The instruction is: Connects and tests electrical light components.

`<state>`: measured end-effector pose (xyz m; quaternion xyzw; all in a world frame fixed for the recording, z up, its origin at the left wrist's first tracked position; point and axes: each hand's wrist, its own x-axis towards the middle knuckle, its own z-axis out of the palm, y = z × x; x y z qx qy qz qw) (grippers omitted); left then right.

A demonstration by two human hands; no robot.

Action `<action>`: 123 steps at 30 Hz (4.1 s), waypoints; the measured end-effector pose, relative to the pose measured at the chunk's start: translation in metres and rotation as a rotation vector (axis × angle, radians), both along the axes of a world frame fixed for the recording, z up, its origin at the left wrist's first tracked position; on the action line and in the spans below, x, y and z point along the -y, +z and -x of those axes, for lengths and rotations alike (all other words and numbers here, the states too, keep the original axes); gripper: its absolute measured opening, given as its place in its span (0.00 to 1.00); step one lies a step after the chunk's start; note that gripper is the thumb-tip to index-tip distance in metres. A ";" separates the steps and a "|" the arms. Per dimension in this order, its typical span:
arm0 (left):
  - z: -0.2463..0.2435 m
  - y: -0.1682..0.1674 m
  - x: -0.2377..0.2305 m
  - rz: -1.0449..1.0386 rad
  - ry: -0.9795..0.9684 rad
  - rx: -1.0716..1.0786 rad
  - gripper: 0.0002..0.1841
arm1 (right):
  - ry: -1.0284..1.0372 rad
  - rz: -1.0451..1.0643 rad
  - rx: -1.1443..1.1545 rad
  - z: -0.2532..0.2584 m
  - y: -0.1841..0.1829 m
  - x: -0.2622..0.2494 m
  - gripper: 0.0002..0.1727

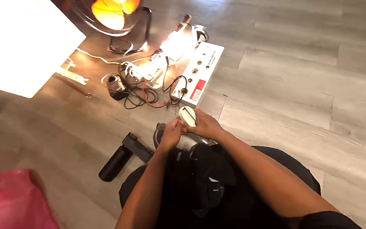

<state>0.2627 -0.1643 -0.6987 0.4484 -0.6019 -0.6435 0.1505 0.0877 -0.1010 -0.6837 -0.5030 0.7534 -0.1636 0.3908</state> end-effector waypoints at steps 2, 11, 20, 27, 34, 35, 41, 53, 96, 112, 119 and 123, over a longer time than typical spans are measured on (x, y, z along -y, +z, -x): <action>-0.004 -0.018 0.010 0.029 0.008 0.073 0.17 | 0.022 -0.135 -0.040 0.005 -0.016 0.012 0.44; -0.009 -0.032 0.022 0.218 -0.292 0.434 0.20 | 0.294 0.106 -0.200 -0.006 -0.055 0.026 0.42; -0.020 -0.026 0.027 0.127 -0.040 0.115 0.11 | 0.366 0.453 -0.057 -0.006 -0.059 0.026 0.13; -0.020 -0.022 0.028 0.061 0.090 0.088 0.10 | 0.180 0.240 0.277 -0.007 -0.045 0.025 0.10; -0.020 -0.025 0.030 -0.045 0.112 0.015 0.09 | 0.191 0.199 0.266 -0.007 -0.046 0.028 0.12; -0.020 -0.025 0.030 -0.050 0.104 0.028 0.09 | 0.198 0.197 0.256 -0.007 -0.046 0.027 0.13; -0.020 -0.026 0.029 -0.054 0.088 0.098 0.09 | 0.233 0.163 0.231 -0.006 -0.047 0.026 0.14; -0.033 -0.019 0.034 -0.038 0.180 0.194 0.08 | 0.191 0.198 0.198 0.001 -0.051 0.018 0.14; 0.003 -0.055 0.000 0.208 -0.504 0.691 0.20 | 0.620 0.154 -0.241 -0.006 -0.083 0.020 0.13; -0.002 -0.048 0.009 0.329 0.011 0.500 0.16 | 0.451 0.281 -0.101 -0.008 -0.075 0.025 0.13; -0.002 -0.049 0.005 0.372 0.104 0.479 0.17 | 0.418 0.272 -0.091 -0.014 -0.073 0.026 0.15; -0.001 -0.050 0.004 0.384 0.140 0.466 0.17 | 0.400 0.278 -0.080 -0.014 -0.076 0.025 0.16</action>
